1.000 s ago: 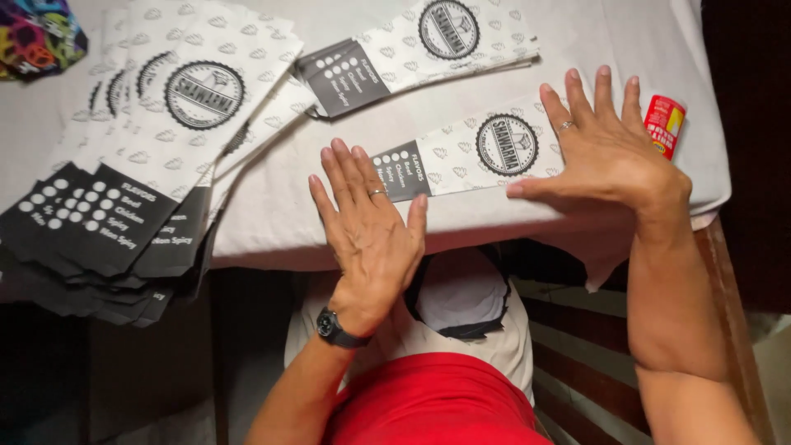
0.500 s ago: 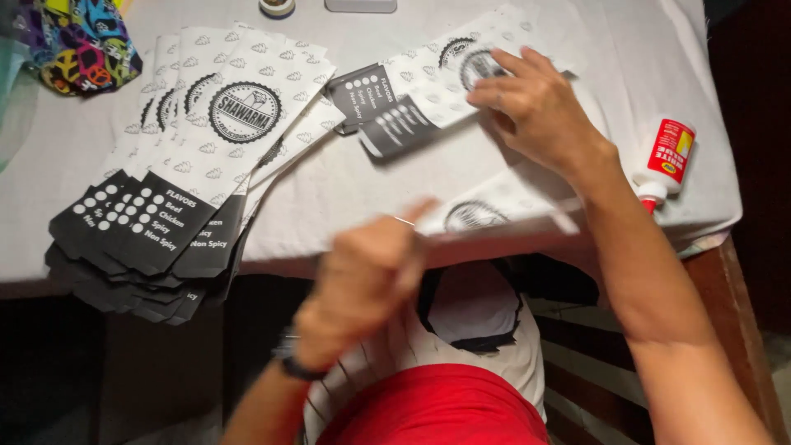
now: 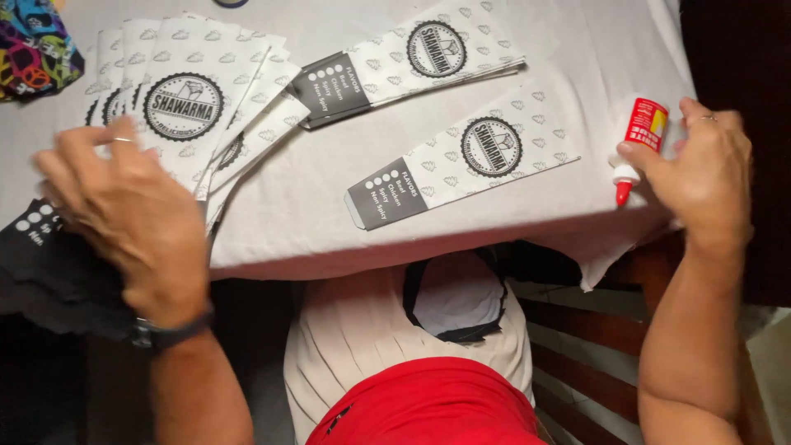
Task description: The person applies glue from a bottle to the edge of a printed paper sheet and folds it over to seal it. They repeat this process for multiple sheets, pressing the folded edges to secure them.
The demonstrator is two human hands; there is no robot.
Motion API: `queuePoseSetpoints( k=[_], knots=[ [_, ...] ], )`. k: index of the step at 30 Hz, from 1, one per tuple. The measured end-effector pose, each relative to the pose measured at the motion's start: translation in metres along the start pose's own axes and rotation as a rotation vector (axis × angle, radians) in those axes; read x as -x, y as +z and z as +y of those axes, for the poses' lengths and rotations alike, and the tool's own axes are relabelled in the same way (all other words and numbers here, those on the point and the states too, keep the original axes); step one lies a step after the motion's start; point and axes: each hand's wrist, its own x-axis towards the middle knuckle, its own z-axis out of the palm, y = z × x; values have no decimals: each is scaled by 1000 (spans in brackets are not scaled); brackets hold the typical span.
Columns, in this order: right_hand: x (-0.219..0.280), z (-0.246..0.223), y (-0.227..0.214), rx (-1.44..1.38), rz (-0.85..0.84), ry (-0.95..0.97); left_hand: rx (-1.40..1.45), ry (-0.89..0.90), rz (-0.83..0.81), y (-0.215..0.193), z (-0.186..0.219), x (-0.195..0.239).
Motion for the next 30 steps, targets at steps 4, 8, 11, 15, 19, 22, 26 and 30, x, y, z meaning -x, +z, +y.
queuePoseSetpoints(
  k=[4, 8, 11, 15, 19, 22, 26, 30],
  knots=[
    [-8, 12, 7, -543, -306, 514, 934, 287, -16, -12, 96, 30],
    [-4, 2, -4, -875, -302, 781, 913, 633, -85, -32, 155, 43],
    [-2, -5, -20, -915, -399, 869, 906, 676, -66, -29, 155, 42],
    [22, 26, 11, -1141, -203, 767, 874, 723, -57, -24, 136, 34],
    [32, 12, 3, -1646, 145, 661, 1074, 743, -213, -25, 123, 26],
    [37, 2, -2, -1626, 207, 528, 1113, 716, -265, -21, 122, 18],
    [44, -21, 11, -1400, 337, 291, 1081, 545, -419, -14, 120, 9],
    [49, -42, 16, -1242, 339, 221, 1093, 537, -446, -7, 119, 0]
  ],
)
